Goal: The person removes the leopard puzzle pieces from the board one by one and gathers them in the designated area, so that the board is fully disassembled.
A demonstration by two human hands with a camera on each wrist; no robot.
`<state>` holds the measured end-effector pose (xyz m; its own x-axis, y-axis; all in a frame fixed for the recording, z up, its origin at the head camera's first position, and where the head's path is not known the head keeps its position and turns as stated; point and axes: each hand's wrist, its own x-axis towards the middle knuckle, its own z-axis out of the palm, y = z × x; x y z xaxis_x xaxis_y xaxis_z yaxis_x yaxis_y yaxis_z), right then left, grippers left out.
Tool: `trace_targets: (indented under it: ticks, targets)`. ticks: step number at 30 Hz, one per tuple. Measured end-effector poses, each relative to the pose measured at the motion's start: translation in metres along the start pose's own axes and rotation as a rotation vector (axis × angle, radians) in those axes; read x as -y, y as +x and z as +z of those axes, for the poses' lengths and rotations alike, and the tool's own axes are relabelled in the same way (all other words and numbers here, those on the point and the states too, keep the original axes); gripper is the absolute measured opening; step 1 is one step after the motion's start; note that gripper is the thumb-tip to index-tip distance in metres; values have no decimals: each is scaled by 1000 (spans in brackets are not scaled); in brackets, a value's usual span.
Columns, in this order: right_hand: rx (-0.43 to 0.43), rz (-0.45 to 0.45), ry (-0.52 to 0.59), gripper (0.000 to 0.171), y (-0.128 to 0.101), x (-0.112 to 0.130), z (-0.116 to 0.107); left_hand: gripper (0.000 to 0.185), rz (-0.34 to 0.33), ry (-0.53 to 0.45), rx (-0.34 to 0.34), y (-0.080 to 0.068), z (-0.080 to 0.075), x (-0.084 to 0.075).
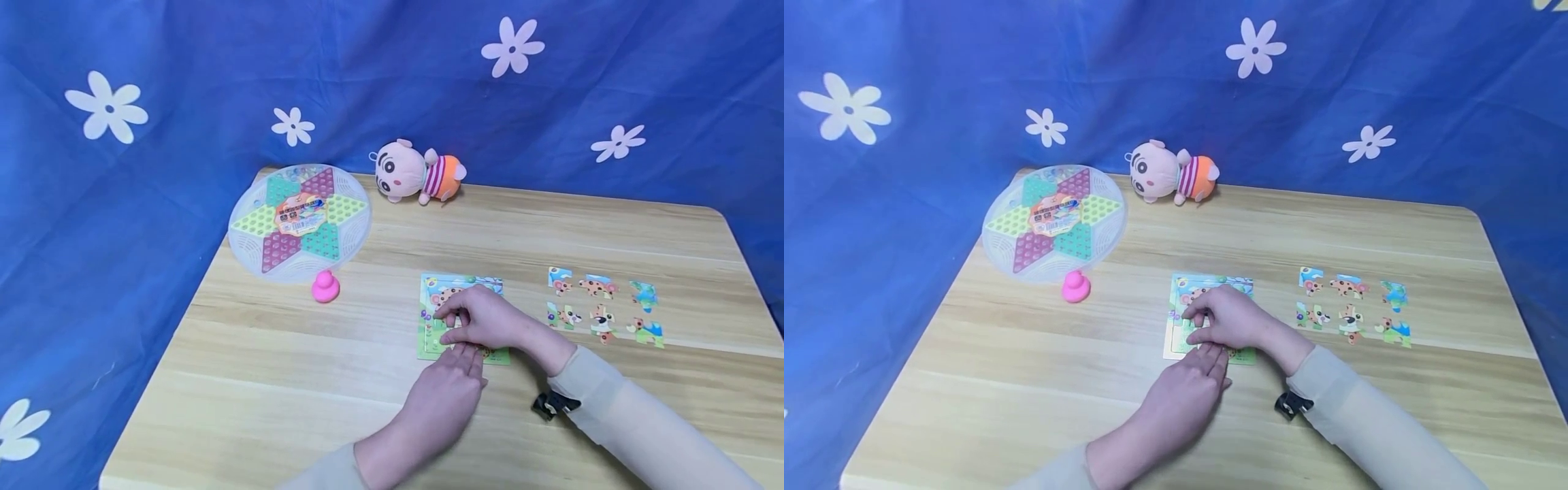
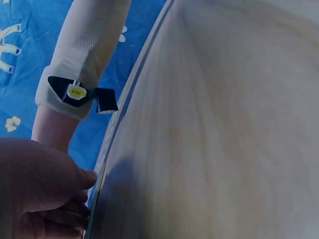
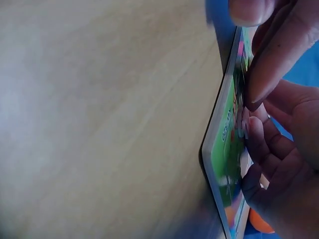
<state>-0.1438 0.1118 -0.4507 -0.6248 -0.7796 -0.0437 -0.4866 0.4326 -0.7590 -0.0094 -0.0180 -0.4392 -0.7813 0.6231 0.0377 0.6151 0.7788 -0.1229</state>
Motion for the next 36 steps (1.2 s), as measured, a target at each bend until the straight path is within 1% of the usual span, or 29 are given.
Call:
trace_targets:
  ticks: [5, 13, 17, 20, 24, 26, 28, 31, 36]
  targets:
    - [-11, -12, -1, 31, -1, 0, 0, 51, -24, 3, -3, 2, 2, -7]
    - [-20, -59, -4, 30, -2, 2, 0, 62, -63, -30, 35, 0, 6, -12]
    - [-29, -82, -8, 31, -4, 0, 0, 63, -74, -42, 53, 1, 6, -12]
    - [-27, -80, -14, 32, -5, 0, 1, 57, -95, -71, 38, 3, 6, -9]
    - [-20, -75, -33, 32, -6, 0, 1, 37, -111, -95, -39, 9, 7, -5]
    - [-21, -74, -43, 32, -6, 0, 2, 21, -97, -75, -72, 11, 9, -4]
    - [-23, -72, -49, 32, -7, -1, 2, 12, -81, -44, -88, 13, 10, -4]
    - [-27, -71, -47, 34, -8, 0, 2, 9, -75, -12, -88, 15, 12, -5]
    - [-42, -68, -32, 36, -6, 2, 3, 12, -98, 16, -80, 15, 11, -6]
